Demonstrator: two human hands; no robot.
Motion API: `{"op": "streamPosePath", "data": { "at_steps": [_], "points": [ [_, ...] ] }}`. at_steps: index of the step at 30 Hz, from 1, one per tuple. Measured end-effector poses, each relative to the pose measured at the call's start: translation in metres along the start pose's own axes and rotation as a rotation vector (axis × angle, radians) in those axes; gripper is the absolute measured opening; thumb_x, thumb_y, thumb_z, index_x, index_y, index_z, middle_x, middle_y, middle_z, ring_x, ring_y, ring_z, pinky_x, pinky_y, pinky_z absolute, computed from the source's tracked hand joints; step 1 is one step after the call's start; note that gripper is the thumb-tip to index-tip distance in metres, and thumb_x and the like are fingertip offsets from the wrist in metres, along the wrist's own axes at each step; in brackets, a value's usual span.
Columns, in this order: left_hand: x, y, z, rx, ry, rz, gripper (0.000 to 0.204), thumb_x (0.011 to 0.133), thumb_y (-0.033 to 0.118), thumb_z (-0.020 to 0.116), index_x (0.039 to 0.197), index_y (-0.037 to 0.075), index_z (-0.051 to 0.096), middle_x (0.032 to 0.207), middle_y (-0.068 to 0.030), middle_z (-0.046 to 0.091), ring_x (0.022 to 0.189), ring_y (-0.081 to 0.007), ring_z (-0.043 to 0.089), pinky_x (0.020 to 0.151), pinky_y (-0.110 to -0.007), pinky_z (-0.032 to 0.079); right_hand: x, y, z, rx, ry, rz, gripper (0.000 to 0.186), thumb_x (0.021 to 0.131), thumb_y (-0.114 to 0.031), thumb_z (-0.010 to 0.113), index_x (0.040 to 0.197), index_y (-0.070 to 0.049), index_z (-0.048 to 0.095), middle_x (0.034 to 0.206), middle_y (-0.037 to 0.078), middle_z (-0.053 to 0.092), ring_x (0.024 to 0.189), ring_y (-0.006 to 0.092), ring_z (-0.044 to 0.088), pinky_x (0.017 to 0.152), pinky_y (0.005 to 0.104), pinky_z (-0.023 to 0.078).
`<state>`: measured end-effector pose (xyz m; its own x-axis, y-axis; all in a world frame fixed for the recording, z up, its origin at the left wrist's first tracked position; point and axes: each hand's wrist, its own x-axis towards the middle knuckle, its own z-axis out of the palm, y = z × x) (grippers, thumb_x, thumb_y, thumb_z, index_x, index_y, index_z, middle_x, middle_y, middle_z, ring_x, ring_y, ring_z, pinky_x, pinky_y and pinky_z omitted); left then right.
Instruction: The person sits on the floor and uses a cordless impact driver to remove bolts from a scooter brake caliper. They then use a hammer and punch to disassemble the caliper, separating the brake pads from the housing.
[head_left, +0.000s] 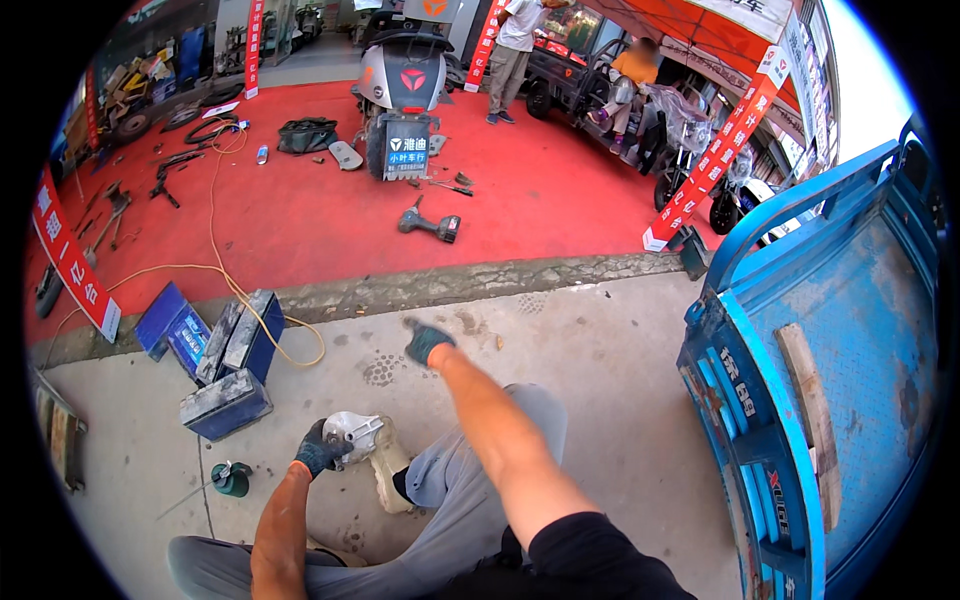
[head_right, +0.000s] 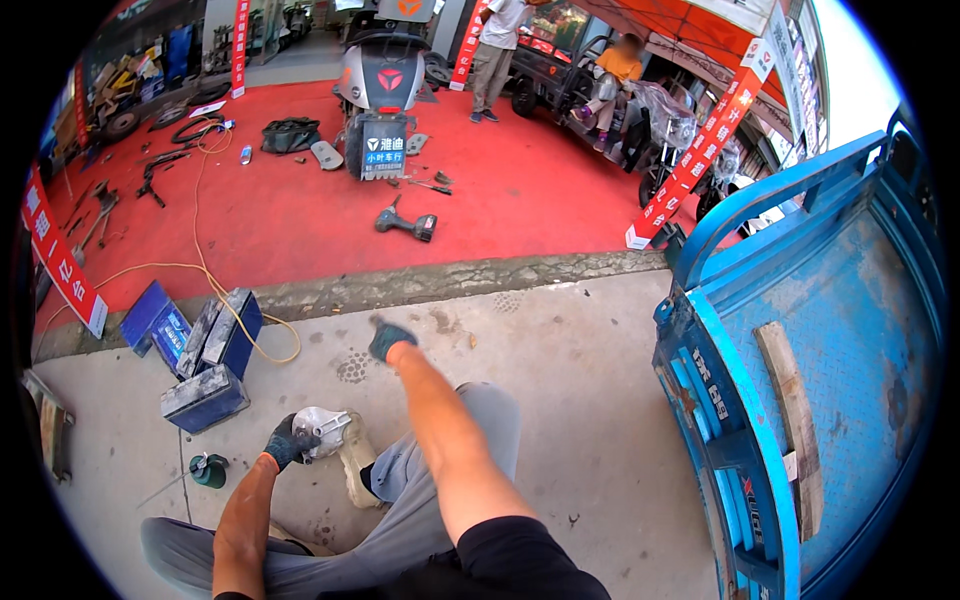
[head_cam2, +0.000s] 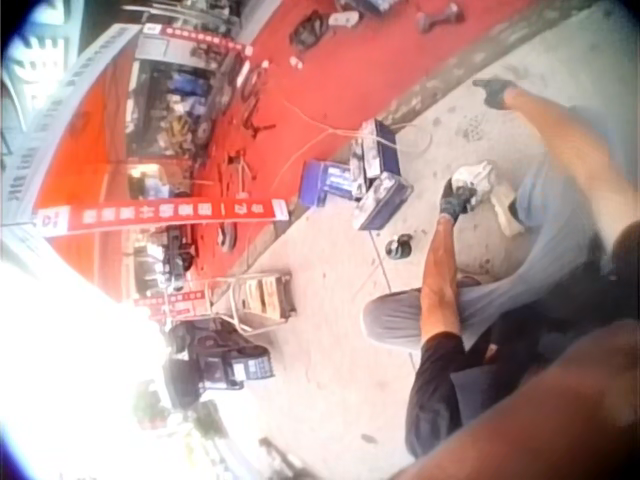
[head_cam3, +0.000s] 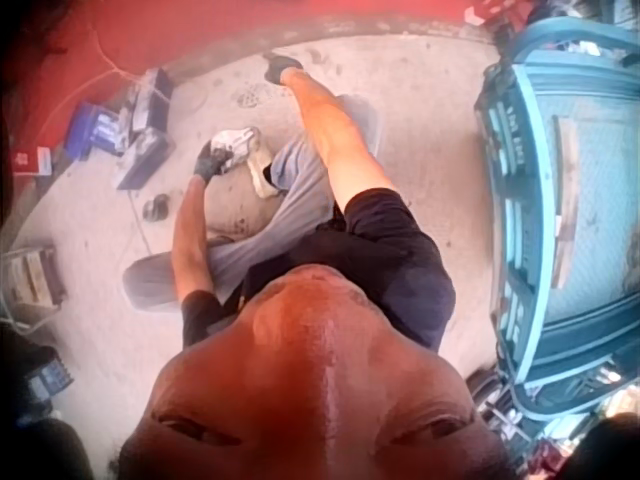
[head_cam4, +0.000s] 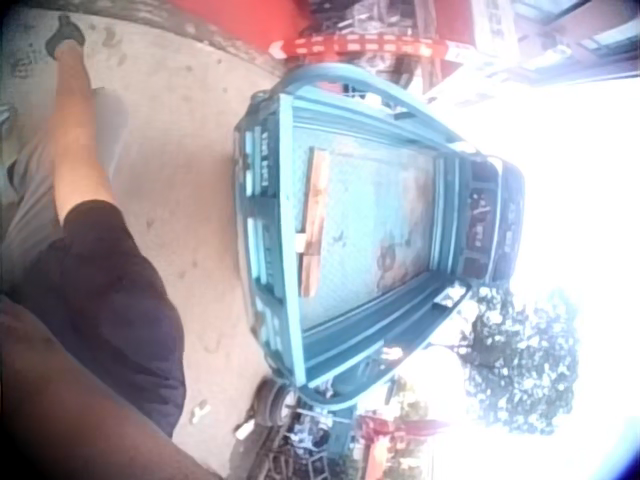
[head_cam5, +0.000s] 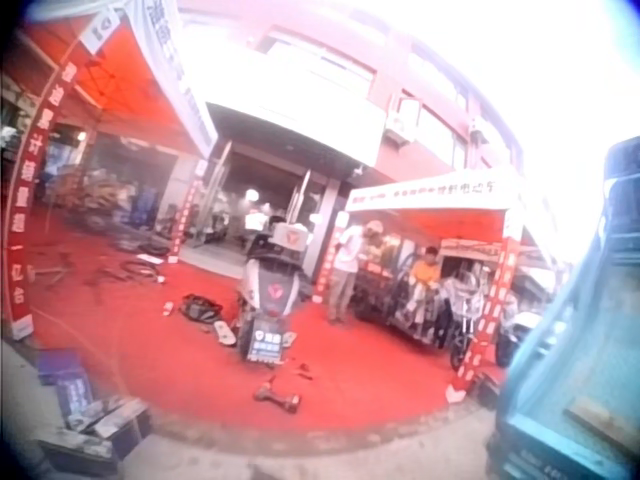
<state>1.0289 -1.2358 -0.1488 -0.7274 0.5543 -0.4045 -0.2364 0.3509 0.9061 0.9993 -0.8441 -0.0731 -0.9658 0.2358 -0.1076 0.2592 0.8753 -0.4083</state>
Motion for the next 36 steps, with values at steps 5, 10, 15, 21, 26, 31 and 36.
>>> {"op": "streamPosePath", "data": {
  "at_steps": [5,10,15,21,26,31,36],
  "points": [
    [-0.008,-0.001,-0.011,0.058,0.037,-0.055,0.082,0.074,0.027,0.091,0.142,0.004,0.051,0.121,-0.0139,0.069,0.091,-0.0243,0.073,0.059,-0.039,0.065,0.033,0.059,-0.199,-0.262,0.307,0.157,0.072,0.096,-0.035,0.053,0.154,0.004,0.038,0.135,0.027,0.065,0.121,0.0401,0.067,0.102,0.0466,0.052],
    [-0.015,0.008,-0.002,0.005,0.037,-0.049,0.072,0.078,0.032,0.089,0.137,0.004,0.058,0.113,-0.0128,0.071,0.083,-0.0223,0.073,0.057,-0.038,0.063,-0.003,0.077,-0.358,-0.277,0.465,0.46,0.091,0.091,-0.039,0.068,0.165,-0.013,0.022,0.133,0.025,0.067,0.126,0.0383,0.064,0.107,0.048,0.049],
    [-0.005,0.007,0.001,-0.003,-0.02,-0.035,0.067,0.08,0.031,0.087,0.135,0.004,0.06,0.109,-0.0118,0.073,0.081,-0.0218,0.073,0.057,-0.037,0.064,-0.035,0.072,-0.425,-0.297,0.478,0.578,0.093,0.091,-0.039,0.069,0.166,-0.016,0.018,0.12,0.026,0.072,0.112,0.0399,0.071,0.099,0.0519,0.053],
    [0.003,0.005,0.003,0.014,-0.05,-0.082,0.069,0.081,0.033,0.087,0.137,0.005,0.058,0.109,-0.0125,0.072,0.078,-0.0227,0.073,0.054,-0.038,0.063,-0.044,0.076,-0.441,-0.327,0.535,0.562,0.095,0.091,-0.039,0.069,0.166,-0.018,0.016,0.123,0.027,0.071,0.114,0.041,0.07,0.1,0.052,0.053],
    [0.003,0.004,0.004,-0.046,-0.006,-0.045,0.076,0.083,0.035,0.086,0.143,0.006,0.051,0.111,-0.0145,0.071,0.073,-0.0247,0.073,0.05,-0.039,0.062,-0.047,0.078,-0.437,-0.339,0.526,0.555,0.093,0.09,-0.036,0.066,0.167,-0.017,0.016,0.137,0.025,0.064,0.127,0.0406,0.063,0.106,0.0505,0.049],
    [-0.004,0.02,0.004,-0.045,-0.009,-0.096,0.081,0.083,0.036,0.085,0.147,0.007,0.044,0.11,-0.016,0.07,0.068,-0.0259,0.072,0.047,-0.039,0.06,-0.053,0.059,-0.438,-0.293,0.447,0.611,0.09,0.09,-0.029,0.061,0.167,-0.016,0.017,0.151,0.023,0.055,0.138,0.038,0.056,0.113,0.0486,0.045],
    [-0.002,0.018,0.005,0.002,0.039,-0.127,0.083,0.083,0.036,0.085,0.148,0.008,0.043,0.11,-0.0164,0.07,0.065,-0.0252,0.071,0.046,-0.038,0.059,-0.055,0.053,-0.423,-0.317,0.471,0.559,0.089,0.09,-0.029,0.061,0.167,-0.016,0.018,0.151,0.022,0.056,0.137,0.0379,0.057,0.113,0.0485,0.045]
  ]
}}
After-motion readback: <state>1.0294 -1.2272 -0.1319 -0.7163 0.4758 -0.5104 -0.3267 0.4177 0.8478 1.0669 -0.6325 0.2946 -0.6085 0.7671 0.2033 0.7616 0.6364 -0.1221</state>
